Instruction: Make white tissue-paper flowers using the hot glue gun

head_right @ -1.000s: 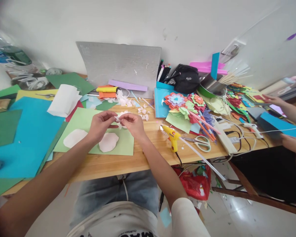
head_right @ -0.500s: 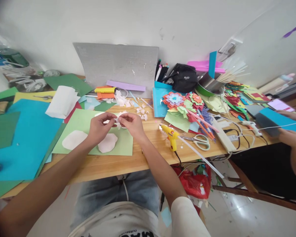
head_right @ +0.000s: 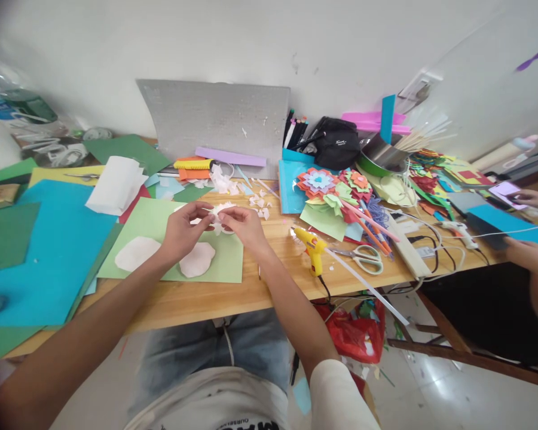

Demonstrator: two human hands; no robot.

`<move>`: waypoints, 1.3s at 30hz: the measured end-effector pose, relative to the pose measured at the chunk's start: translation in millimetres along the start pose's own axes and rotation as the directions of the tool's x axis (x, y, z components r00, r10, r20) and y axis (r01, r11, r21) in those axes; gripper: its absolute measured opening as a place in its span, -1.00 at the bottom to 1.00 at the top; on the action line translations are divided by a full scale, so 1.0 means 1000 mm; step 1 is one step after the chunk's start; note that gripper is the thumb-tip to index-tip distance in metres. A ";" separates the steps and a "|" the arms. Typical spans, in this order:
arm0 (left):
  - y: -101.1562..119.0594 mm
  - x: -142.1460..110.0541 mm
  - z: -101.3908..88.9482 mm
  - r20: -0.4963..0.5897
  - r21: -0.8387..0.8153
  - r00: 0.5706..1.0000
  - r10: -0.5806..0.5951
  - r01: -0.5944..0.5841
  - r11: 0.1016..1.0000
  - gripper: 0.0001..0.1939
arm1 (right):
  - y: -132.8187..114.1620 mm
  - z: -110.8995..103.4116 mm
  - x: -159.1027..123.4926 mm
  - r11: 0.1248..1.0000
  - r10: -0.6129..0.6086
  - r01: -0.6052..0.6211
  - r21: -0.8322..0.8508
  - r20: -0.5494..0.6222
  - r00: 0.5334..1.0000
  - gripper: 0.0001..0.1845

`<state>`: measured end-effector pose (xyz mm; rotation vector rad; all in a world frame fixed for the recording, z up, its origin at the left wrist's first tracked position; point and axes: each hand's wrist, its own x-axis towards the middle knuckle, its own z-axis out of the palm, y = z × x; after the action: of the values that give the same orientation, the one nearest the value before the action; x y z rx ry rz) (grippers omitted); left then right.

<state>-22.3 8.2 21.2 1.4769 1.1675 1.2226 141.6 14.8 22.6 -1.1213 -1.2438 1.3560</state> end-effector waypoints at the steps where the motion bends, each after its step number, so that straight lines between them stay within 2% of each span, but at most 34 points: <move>1: 0.000 0.000 -0.001 0.015 0.042 1.000 0.012 -0.013 0.999 -0.71 | 0.001 -0.002 0.001 1.000 0.002 -0.002 -0.007 0.018 1.000 -0.71; 4: 0.002 -0.001 -0.002 0.068 0.144 0.997 0.035 -0.045 0.989 -0.72 | 0.004 -0.005 0.002 0.999 -0.016 0.020 -0.049 0.078 0.997 -0.75; 6: 0.003 -0.001 -0.003 0.092 0.149 0.995 0.025 -0.038 0.988 -0.69 | 0.004 -0.005 0.002 0.999 -0.017 0.021 -0.048 0.083 0.996 -0.78; 10: 0.000 -0.001 -0.002 0.093 0.022 0.995 -0.037 0.035 0.999 -0.59 | 0.000 -0.001 -0.001 0.999 0.021 -0.022 0.041 0.007 1.000 -0.77; 12: -0.002 0.001 -0.001 0.089 -0.027 0.994 -0.058 0.061 0.998 -0.61 | -0.001 0.001 -0.002 0.996 0.047 -0.047 0.070 -0.004 0.999 -0.75; 18: -0.002 0.002 -0.003 0.130 0.067 0.991 -0.019 0.010 0.998 -0.70 | 0.006 -0.004 0.002 0.998 -0.006 0.009 -0.068 0.038 0.999 -0.73; 21: -0.002 0.001 -0.003 0.153 0.104 0.988 -0.003 -0.013 0.994 -0.70 | 0.005 -0.006 0.002 0.997 -0.004 0.008 -0.081 0.053 0.999 -0.76; 27: -0.002 0.002 -0.004 0.175 -0.093 0.981 -0.085 0.102 0.990 -0.77 | -0.002 -0.003 -0.002 1.000 0.006 -0.006 -0.001 0.033 0.999 -0.74; 34: 0.005 0.003 -0.006 0.174 -0.226 0.975 -0.137 0.175 0.958 -0.81 | -0.004 -0.004 -0.002 0.990 -0.121 0.125 -0.057 0.071 0.990 -0.90; 39: 0.007 0.002 -0.005 0.158 -0.266 0.973 -0.168 0.206 0.942 -0.81 | -0.002 -0.005 -0.002 0.965 -0.205 0.218 -0.146 0.101 0.974 -0.88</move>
<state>-26.5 9.6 29.0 1.1868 0.9754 1.0906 146.6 13.6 24.8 -1.0122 -1.5085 1.1709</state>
